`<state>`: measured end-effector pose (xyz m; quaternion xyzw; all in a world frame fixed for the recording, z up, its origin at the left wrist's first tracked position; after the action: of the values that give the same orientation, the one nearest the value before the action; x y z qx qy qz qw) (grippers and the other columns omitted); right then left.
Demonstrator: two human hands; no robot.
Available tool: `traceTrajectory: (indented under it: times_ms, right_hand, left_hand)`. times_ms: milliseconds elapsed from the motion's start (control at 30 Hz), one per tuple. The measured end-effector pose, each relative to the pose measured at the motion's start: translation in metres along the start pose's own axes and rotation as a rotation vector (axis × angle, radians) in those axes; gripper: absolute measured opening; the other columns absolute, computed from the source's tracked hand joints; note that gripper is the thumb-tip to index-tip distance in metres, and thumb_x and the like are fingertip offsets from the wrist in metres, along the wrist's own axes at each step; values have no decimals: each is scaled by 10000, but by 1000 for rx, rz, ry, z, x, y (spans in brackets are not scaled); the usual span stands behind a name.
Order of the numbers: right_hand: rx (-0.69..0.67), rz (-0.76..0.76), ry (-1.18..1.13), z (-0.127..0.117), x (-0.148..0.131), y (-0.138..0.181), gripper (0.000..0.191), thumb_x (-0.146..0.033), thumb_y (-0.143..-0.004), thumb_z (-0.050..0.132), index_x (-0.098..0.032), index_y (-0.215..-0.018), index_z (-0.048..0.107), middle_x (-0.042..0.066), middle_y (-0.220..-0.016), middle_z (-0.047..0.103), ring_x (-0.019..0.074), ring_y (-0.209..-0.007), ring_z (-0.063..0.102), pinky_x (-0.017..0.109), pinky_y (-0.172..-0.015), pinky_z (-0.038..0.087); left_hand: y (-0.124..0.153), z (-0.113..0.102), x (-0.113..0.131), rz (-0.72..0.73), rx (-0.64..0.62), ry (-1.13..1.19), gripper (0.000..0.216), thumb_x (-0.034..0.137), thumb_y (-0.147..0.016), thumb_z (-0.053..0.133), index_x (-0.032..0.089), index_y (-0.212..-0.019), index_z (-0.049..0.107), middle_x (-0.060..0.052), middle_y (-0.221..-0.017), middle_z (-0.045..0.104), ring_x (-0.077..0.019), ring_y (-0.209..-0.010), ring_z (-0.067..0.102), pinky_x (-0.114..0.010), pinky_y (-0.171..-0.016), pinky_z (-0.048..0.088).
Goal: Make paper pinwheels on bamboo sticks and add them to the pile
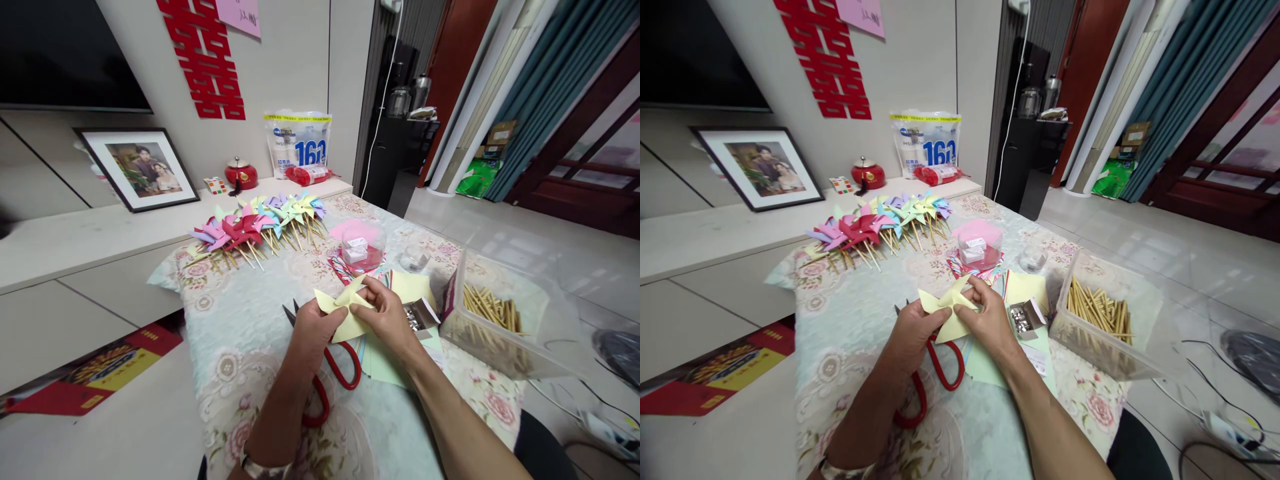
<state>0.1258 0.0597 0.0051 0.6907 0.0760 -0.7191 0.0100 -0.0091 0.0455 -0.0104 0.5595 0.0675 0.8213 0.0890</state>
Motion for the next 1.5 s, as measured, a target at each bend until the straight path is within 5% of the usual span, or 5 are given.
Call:
traceTrajectory:
  times_ms: [233, 567, 767, 1100, 1500]
  right_hand:
    - [-72, 48, -107, 0, 2, -2, 530, -262, -728, 779, -209, -1236, 641, 12, -841, 692, 153, -702, 630, 255, -613, 484]
    - [-105, -105, 19, -8, -18, -2, 258, -325, -771, 781, -291, -1027, 786, 53, -1192, 719, 249, -1152, 611, 409, -995, 458]
    - [-249, -151, 31, -11, -20, 0, 179, -260, -864, 694, -317, -1003, 791, 34, -1358, 633, 249, -1310, 524, 431, -1097, 380]
    - [-332, -125, 116, -12, -19, 1, 130, -308, -808, 757, -290, -929, 801, 52, -1404, 595, 285, -1348, 484, 454, -1097, 381]
    - [-234, -107, 352, -6, -13, 1, 124, -317, -823, 714, -210, -762, 731, 105, -1283, 640, 285, -1265, 539, 418, -1029, 371]
  left_hand:
    - [-2, -1, 1, -8, -14, 56, 323, 255, -630, 804, 104, -907, 731, -67, -771, 767, -198, -648, 687, -290, -654, 530]
    - [-1, -7, 14, -40, -64, 180, 289, 271, -623, 782, 164, -885, 724, -88, -870, 768, -281, -883, 715, -323, -709, 544]
    - [-4, -15, 11, -19, -23, 202, 169, 230, -619, 794, 176, -744, 693, -21, -665, 710, -198, -679, 672, -263, -608, 497]
    - [-2, -11, 12, -43, -62, 170, 266, 267, -617, 790, 157, -848, 717, -67, -804, 756, -249, -784, 703, -291, -660, 516]
    - [-6, -14, 5, 19, 44, -61, 177, 241, -605, 770, 140, -736, 707, 15, -580, 656, -136, -521, 570, -239, -537, 444]
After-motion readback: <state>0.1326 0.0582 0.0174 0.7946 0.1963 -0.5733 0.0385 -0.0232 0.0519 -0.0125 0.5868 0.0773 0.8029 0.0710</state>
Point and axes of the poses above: each hand's wrist, its own y-axis away from the middle knuckle, its own z-axis out of the palm, x = y × z, the point moved 5 cm from there along -y, towards the middle knuckle
